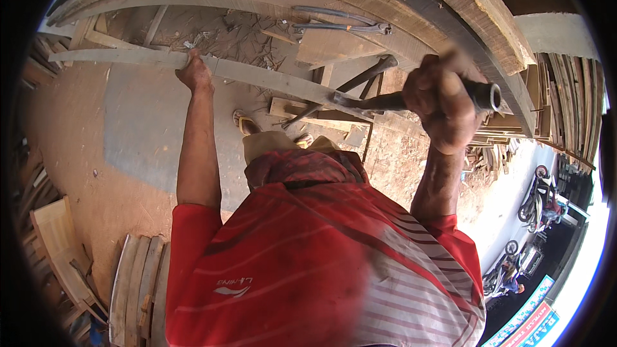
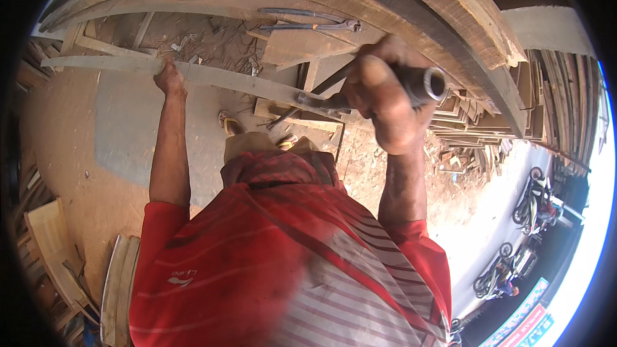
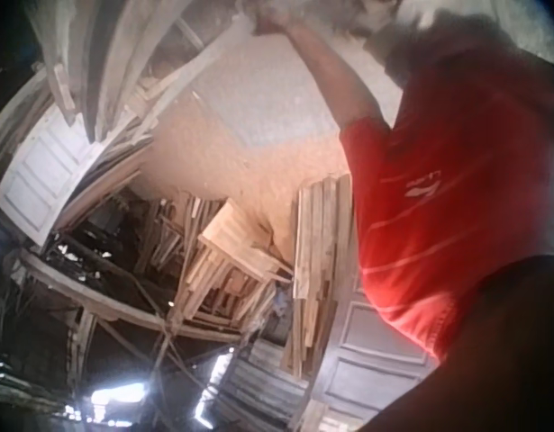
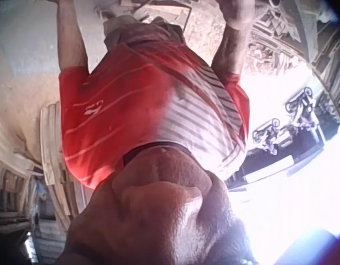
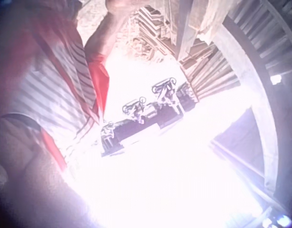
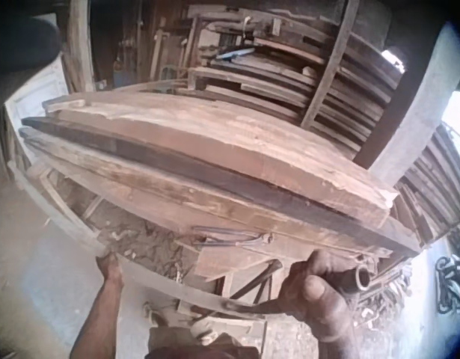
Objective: The person uses a hammer to repeatedly strike a long wooden plank resting on a curved wooden frame. They adjust the plank's position and continue hammering along its length. Another person walks by in the background.
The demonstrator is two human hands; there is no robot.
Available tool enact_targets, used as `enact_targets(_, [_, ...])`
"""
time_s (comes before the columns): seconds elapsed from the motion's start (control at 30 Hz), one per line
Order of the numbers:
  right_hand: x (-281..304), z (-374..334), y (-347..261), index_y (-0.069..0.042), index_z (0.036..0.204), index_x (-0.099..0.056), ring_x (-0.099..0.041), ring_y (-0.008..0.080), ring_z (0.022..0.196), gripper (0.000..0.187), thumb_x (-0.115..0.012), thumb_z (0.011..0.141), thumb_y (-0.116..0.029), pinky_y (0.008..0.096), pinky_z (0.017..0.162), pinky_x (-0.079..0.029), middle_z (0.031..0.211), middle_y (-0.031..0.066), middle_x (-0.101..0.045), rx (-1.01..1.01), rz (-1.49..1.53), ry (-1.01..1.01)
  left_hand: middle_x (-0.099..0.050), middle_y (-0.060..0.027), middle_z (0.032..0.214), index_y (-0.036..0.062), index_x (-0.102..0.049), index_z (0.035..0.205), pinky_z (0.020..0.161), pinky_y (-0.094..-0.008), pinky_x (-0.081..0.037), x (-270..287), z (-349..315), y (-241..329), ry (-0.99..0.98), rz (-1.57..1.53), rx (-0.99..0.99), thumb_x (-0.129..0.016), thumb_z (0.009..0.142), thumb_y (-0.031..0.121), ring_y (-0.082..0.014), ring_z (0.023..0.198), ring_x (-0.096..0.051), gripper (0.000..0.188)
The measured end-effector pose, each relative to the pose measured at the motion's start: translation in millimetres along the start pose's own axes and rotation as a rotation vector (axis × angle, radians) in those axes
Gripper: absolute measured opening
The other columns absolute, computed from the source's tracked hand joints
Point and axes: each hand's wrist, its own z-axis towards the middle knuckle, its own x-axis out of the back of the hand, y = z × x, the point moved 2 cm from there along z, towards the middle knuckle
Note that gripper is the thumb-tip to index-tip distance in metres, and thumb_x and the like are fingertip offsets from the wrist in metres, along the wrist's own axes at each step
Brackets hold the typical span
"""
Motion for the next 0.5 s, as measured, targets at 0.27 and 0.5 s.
enact_targets(0.27, [-86,46,-3,0.001,0.081,-0.065,-0.065,0.0190,0.056,0.025,-0.076,0.084,-0.021,0.0342,0.053,-0.050,0.065,0.0095,-0.066,-0.099,-0.436,-0.220,-0.057,-0.0254,0.135,-0.0166,-0.033,0.140,0.107,-0.0385,-0.048,-2,6,-13,-0.002,-0.025,0.018,-0.077,0.089,0.008,-0.0317,0.121,-0.061,0.071])
enact_targets(0.5, [-5,11,-10,0.003,0.106,-0.057,-0.055,0.0183,0.060,0.048,-0.072,0.090,-0.039,0.0329,0.057,-0.047,0.081,0.0089,-0.054,0.069,0.153,0.047,-0.052,-0.0251,0.142,-0.0165,-0.034,0.142,0.111,-0.0414,-0.047,1,4,-11,-0.021,-0.075,0.039,-0.076,0.090,0.008,-0.0327,0.127,-0.057,0.071])
